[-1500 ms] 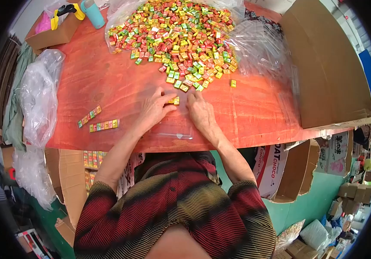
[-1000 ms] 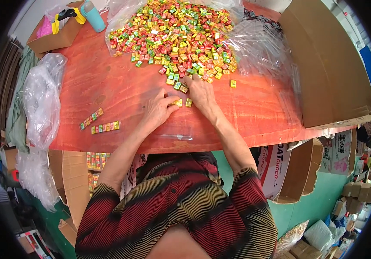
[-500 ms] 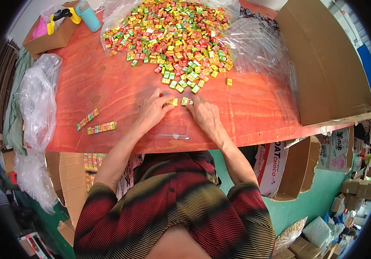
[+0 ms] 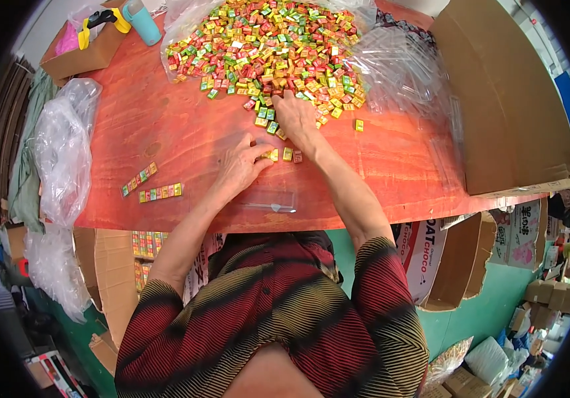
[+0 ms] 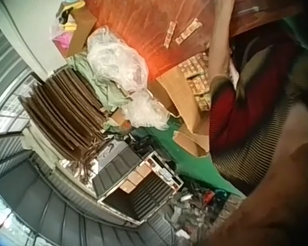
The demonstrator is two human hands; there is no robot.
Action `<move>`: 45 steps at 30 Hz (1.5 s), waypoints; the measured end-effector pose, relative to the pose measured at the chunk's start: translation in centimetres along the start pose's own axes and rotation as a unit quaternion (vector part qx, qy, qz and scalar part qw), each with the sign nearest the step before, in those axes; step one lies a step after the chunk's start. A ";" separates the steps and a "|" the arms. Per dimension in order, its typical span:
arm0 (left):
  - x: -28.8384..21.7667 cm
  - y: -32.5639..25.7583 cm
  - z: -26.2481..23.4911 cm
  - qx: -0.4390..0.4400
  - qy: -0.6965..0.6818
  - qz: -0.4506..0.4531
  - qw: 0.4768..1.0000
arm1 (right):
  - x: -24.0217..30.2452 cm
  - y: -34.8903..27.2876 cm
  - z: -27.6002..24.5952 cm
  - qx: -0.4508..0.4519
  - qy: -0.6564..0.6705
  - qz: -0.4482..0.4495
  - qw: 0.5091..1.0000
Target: Packaging small colorful oat chocolate snacks into clear plastic sleeves on a factory workbench.
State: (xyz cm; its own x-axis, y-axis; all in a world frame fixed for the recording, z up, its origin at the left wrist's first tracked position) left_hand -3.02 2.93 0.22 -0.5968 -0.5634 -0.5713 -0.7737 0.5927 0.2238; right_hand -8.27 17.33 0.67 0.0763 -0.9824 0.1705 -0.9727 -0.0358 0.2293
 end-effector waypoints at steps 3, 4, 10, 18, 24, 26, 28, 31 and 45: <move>0.2 -0.2 -0.1 0.003 0.007 -0.009 1.000 | 0.2 -0.7 0.2 -0.013 -0.003 -0.050 0.999; 0.2 -0.2 0.0 -0.002 0.003 -0.003 1.000 | 0.3 -0.7 0.2 -0.011 -0.004 -0.052 0.999; 0.1 0.2 0.0 0.006 0.006 0.003 1.000 | -0.2 1.2 0.0 0.094 -0.024 -0.007 0.995; 1.5 -1.2 -1.3 0.001 0.002 -0.045 0.999 | 1.6 -5.5 -2.9 -0.024 -0.001 -0.017 1.000; 1.4 -1.0 -1.3 -0.006 0.005 -0.035 0.999 | 2.4 -9.5 -2.0 -0.012 0.033 -0.027 0.999; 1.5 -1.0 -1.2 -0.004 0.015 -0.039 0.999 | 2.2 -9.9 -2.8 0.007 0.044 -0.026 0.999; 1.5 -1.0 -1.3 -0.002 0.013 -0.041 0.999 | 1.8 -9.9 -3.9 0.028 0.077 -0.010 0.997; 1.5 -1.1 -1.3 -0.001 0.009 -0.041 0.999 | 1.3 -10.8 -5.1 -0.005 0.145 0.038 0.989; 0.6 -1.2 -1.3 -0.021 0.010 -0.002 1.000 | 3.1 -9.7 -1.2 -0.033 0.075 0.023 0.996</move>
Point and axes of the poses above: each hand's wrist, its own y-axis towards the middle knuckle, its own z-axis out of the palm, x = y × z, the point moved 4 cm from there along y, towards the middle knuckle, and after that the axes turned 1 degree about z, right-handed, at the moved point
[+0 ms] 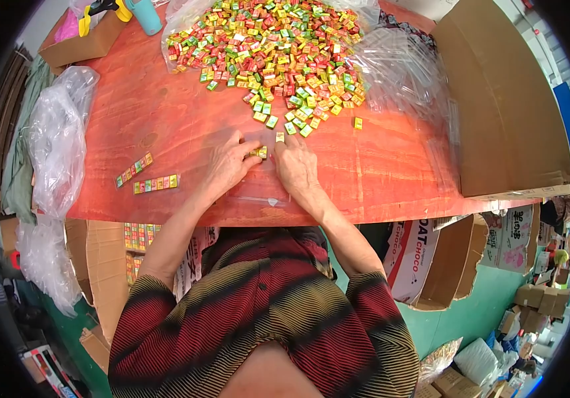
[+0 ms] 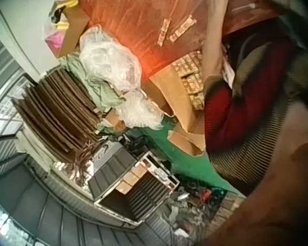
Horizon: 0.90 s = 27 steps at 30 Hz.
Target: Packaging small colorful oat chocolate snacks into clear plastic sleeves on a factory workbench.
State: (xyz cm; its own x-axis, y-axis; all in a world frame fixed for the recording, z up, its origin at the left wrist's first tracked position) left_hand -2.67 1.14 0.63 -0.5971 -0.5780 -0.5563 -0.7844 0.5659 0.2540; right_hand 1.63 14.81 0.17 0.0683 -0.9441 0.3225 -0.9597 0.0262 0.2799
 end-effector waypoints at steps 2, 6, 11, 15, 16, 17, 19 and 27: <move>0.1 -0.2 -0.1 -0.007 0.002 -0.001 1.000 | 0.2 -0.3 -0.4 0.004 -0.003 0.010 1.000; 0.8 -0.5 -0.4 -0.011 -0.007 -0.008 1.000 | -0.1 -1.4 -2.1 0.029 0.079 0.006 0.996; 1.0 -0.5 -0.4 0.036 -0.012 -0.032 0.999 | 0.0 -1.7 -3.0 0.138 0.109 -0.046 0.983; 0.9 -0.4 -0.3 0.031 -0.017 -0.027 0.999 | 0.7 -1.1 -1.3 0.115 0.064 -0.068 0.989; 0.9 -0.4 -0.3 0.029 -0.014 -0.027 0.999 | 0.9 -0.9 -1.1 0.109 0.055 -0.059 0.991; 0.9 -0.4 -0.3 0.027 -0.012 -0.027 0.999 | 1.0 -0.8 -0.9 0.104 0.046 -0.050 0.992; 0.8 -0.5 -0.4 0.025 -0.013 -0.025 0.999 | 0.8 -0.8 -0.7 0.080 0.037 -0.043 0.995; 0.8 -0.6 -0.3 0.031 -0.017 -0.029 0.999 | -0.8 -2.4 -3.5 0.037 0.036 0.021 0.998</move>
Point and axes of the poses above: each hand's wrist, its own y-axis towards the middle knuckle, its own z-axis out of the palm, x = y × z, the point moved 4 cm from there along y, towards the middle knuckle, and after that the axes turned 1 degree about z, right-handed, at the moved point
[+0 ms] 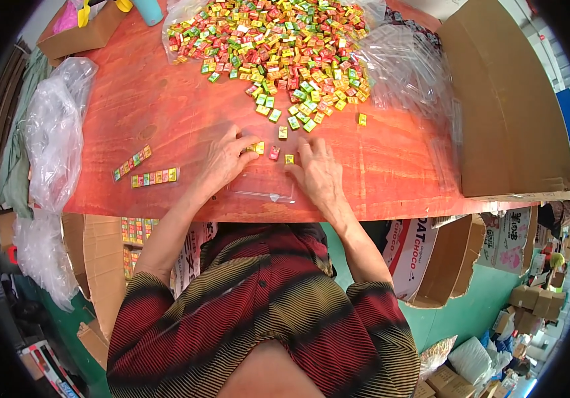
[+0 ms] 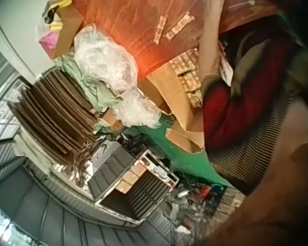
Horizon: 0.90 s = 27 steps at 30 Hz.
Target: Packaging small colorful oat chocolate snacks into clear plastic sleeves on a factory workbench.
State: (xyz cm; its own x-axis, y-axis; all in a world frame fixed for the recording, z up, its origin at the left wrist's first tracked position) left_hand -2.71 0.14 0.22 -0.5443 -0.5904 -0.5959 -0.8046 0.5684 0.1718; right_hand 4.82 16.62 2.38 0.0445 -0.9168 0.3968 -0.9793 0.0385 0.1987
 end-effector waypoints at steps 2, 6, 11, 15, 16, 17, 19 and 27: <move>0.0 0.0 0.0 -0.003 0.011 0.006 1.000 | -0.8 -0.3 0.0 0.031 -0.003 0.052 0.998; -0.4 0.2 0.1 -0.002 0.004 0.022 1.000 | -1.3 -0.3 1.1 0.004 0.026 0.022 0.999; -0.5 0.2 0.1 -0.026 -0.003 0.043 0.999 | -1.0 0.4 0.8 0.019 0.041 0.003 0.999; -0.6 0.3 0.1 0.016 0.011 0.012 1.000 | -1.2 0.4 1.2 0.083 0.057 0.029 0.995; -0.9 0.3 0.0 0.009 0.011 0.022 1.000 | -1.6 0.2 1.7 0.081 0.068 0.029 0.994; -1.0 0.3 0.0 0.001 0.010 0.031 0.999 | -1.8 0.0 2.0 0.080 0.078 0.029 0.993; -1.0 0.3 0.1 0.005 0.009 0.031 0.999 | -1.6 0.0 2.0 0.066 0.091 0.025 0.993; -1.3 0.6 0.6 0.014 0.014 0.056 0.998 | -0.1 0.9 2.0 0.062 0.100 -0.014 0.993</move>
Point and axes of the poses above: each hand's wrist, its own y-axis towards the middle knuckle, its own z-axis out of the palm, x = y × z, the point moved 4 cm from there along y, towards the middle knuckle, and after that the axes turned 1 degree about z, right-handed, at the moved point
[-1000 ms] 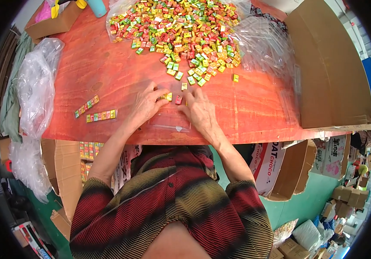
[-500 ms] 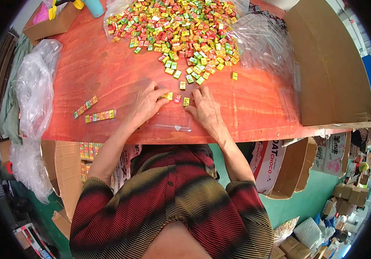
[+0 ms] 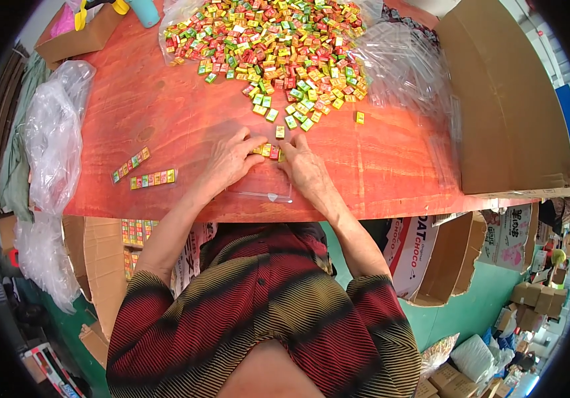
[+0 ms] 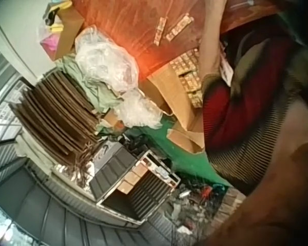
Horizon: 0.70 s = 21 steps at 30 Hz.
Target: Packaging small colorful oat chocolate snacks into clear plastic sleeves on a factory workbench.
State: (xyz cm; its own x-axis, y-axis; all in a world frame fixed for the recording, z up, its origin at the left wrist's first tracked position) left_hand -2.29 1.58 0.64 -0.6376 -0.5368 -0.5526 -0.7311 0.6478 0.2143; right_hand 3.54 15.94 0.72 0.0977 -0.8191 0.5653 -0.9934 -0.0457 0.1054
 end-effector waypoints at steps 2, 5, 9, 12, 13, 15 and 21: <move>-0.2 -0.2 -0.2 -0.032 0.004 0.022 0.999 | 0.2 -0.1 -0.1 0.005 0.020 -0.008 1.000; 0.0 -0.2 0.1 -0.002 -0.005 0.021 1.000 | -0.4 -0.3 0.5 0.004 0.000 0.007 1.000; 0.2 -0.4 0.2 -0.008 -0.011 0.018 1.000 | 0.4 -0.2 0.4 -0.023 -0.010 -0.024 0.999; 0.4 -0.5 0.0 -0.008 -0.016 0.021 1.000 | 0.6 0.0 0.4 -0.012 0.005 -0.021 1.000; 0.7 -0.3 0.1 0.007 -0.034 0.013 0.999 | 0.5 0.0 0.5 -0.005 -0.010 -0.012 1.000; 1.1 -0.3 0.2 0.023 -0.050 0.005 0.998 | 0.3 0.1 0.5 0.001 -0.024 -0.002 1.000; 1.8 -0.2 0.4 0.063 -0.060 0.005 0.996 | 0.1 0.3 0.6 0.001 -0.004 -0.019 1.000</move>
State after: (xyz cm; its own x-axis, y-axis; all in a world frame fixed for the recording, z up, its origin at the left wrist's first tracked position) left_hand -3.22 0.71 -0.70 -0.6051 -0.4670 -0.6449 -0.6844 0.7190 0.1215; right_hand 3.23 15.49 0.34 0.1342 -0.8213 0.5546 -0.9892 -0.0773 0.1248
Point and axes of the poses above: each hand's wrist, its own y-axis towards the middle knuckle, its own z-axis out of the palm, x = y × z, the point moved 4 cm from there along y, towards the middle knuckle, and after that the axes turned 1 degree about z, right-handed, at the moved point
